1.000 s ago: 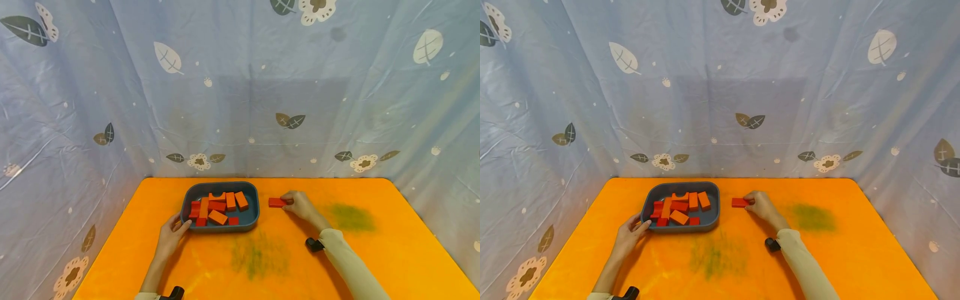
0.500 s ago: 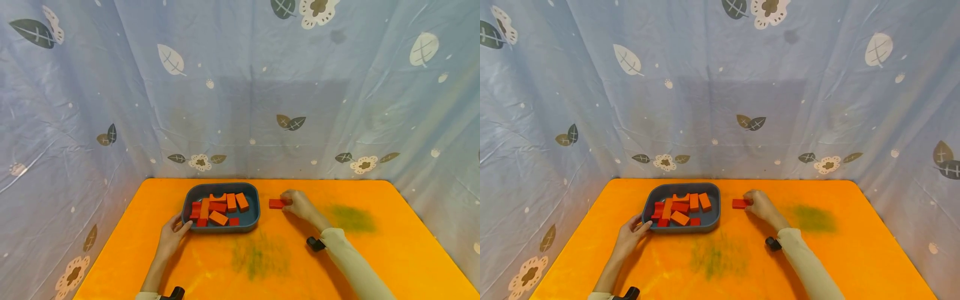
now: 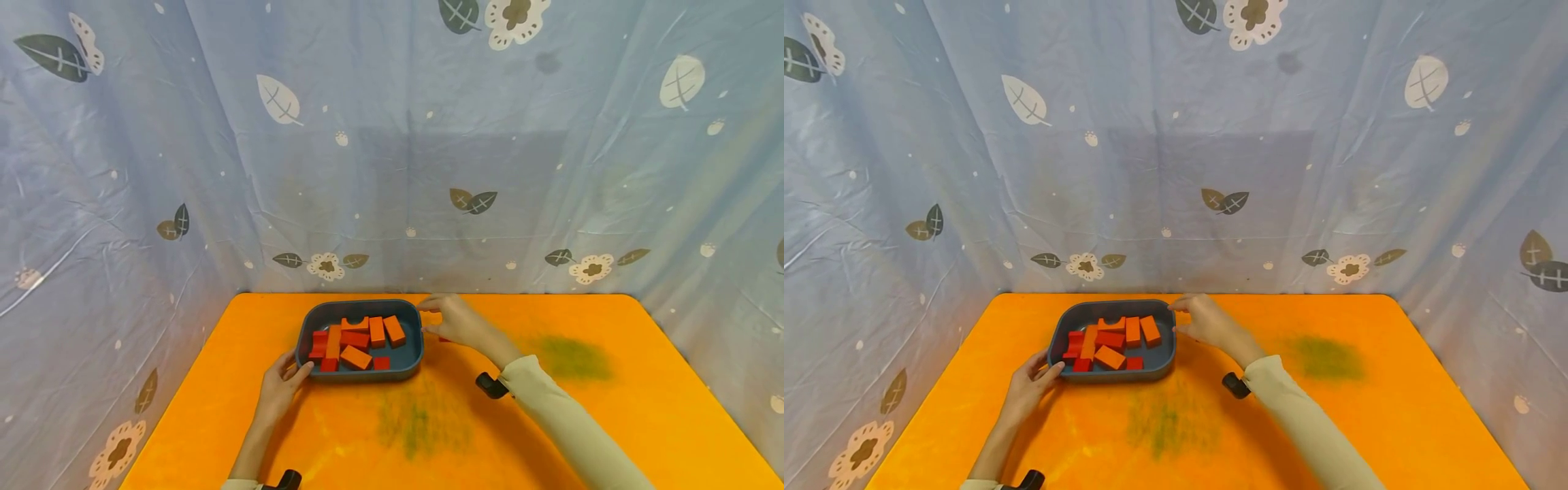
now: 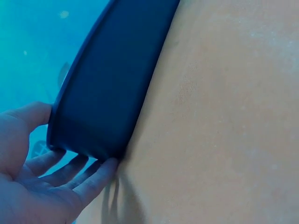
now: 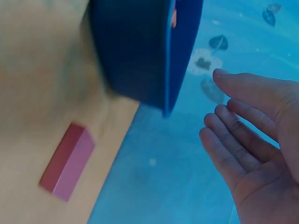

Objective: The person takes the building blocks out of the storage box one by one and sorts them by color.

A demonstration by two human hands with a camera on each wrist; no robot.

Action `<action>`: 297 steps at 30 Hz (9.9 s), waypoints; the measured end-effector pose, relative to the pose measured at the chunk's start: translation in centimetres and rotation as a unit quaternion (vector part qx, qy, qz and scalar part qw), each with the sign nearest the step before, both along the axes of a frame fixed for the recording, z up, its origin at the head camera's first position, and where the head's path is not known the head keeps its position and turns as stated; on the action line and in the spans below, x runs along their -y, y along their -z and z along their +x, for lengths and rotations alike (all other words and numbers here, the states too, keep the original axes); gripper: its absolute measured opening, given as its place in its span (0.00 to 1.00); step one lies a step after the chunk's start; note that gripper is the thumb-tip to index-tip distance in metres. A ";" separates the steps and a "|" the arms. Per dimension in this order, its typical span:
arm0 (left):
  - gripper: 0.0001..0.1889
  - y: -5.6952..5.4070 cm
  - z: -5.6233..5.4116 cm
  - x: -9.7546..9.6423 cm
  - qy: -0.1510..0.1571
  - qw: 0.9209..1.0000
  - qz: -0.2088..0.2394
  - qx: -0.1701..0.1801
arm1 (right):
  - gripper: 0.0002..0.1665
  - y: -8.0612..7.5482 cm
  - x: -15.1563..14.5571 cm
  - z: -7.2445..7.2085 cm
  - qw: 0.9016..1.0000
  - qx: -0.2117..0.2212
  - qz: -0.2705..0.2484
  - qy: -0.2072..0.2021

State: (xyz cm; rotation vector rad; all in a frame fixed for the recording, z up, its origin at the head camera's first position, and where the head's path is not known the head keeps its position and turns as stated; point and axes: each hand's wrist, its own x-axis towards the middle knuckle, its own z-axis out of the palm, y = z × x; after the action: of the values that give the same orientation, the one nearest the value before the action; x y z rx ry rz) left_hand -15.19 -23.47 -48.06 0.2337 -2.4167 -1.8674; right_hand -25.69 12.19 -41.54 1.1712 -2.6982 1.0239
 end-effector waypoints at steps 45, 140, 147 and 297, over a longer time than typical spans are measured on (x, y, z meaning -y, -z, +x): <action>0.32 0.2 0.0 0.0 0.011 0.999 0.031 -0.016 | 0.13 2.4 9.0 -0.1 0.974 0.094 0.194 -0.067; 0.32 0.0 0.1 -0.2 0.000 1.000 0.028 0.002 | 0.27 4.8 -10.1 -1.7 0.971 0.136 -0.096 0.173; 0.32 0.0 0.1 -0.3 0.001 0.999 0.033 0.004 | 0.23 3.4 -8.2 -1.5 0.981 0.101 -0.072 0.150; 0.33 0.2 -0.1 -0.3 -0.012 0.998 0.051 0.019 | 0.20 5.8 -17.4 0.4 0.970 0.011 -0.078 0.228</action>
State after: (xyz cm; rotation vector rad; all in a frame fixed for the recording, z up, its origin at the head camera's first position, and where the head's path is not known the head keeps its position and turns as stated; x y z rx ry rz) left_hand -15.32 -23.20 -48.30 0.3070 -2.3344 -1.9968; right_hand -25.27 29.62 -47.35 0.4788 -2.6507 1.1395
